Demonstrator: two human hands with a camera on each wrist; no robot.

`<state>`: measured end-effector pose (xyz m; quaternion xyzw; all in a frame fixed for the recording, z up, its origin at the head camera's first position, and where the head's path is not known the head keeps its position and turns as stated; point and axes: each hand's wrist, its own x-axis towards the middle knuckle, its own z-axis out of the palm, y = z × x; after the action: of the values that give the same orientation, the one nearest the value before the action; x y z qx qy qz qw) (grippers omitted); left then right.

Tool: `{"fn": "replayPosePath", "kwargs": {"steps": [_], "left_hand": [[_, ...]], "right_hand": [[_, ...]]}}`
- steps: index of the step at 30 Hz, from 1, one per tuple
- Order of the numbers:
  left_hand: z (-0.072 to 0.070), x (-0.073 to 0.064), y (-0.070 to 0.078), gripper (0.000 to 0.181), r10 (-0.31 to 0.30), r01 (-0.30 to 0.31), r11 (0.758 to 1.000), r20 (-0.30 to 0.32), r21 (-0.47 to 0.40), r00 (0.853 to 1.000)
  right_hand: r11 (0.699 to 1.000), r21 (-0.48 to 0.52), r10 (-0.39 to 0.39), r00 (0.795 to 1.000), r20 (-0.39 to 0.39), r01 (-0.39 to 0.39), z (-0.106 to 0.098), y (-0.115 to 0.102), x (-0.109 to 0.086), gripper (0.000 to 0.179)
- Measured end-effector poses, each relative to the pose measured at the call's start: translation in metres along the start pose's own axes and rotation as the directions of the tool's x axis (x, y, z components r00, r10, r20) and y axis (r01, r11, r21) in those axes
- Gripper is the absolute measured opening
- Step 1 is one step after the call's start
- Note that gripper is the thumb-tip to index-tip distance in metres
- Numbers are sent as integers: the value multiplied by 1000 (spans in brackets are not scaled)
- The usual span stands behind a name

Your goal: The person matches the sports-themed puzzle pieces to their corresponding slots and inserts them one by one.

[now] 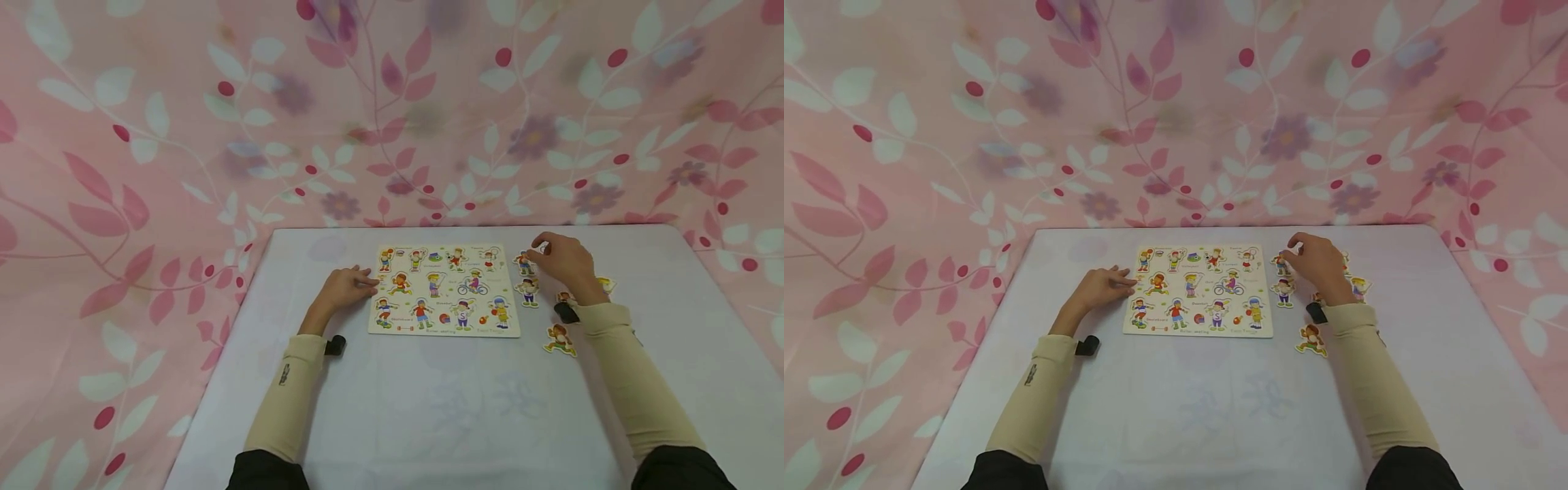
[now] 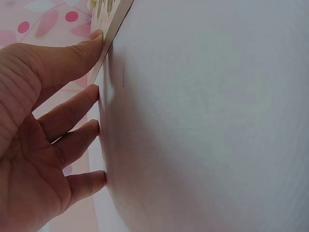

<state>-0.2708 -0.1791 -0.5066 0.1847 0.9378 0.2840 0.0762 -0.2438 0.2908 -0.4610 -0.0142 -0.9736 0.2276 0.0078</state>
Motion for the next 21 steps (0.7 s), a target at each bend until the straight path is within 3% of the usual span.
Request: {"fn": "replayPosePath", "kwargs": {"steps": [11, 21], "left_hand": [[3, -1, -4, 24, 23, -23, 1000, -23, -20, 999], [-1, -1, 0, 26, -1, 1, 1000, 0, -18, 1000]], "right_hand": [[999, 8, 46, 998, -42, -46, -15, 36, -8, 33], [996, 8, 88, 996, -20, -88, -21, 69, -12, 37]]}}
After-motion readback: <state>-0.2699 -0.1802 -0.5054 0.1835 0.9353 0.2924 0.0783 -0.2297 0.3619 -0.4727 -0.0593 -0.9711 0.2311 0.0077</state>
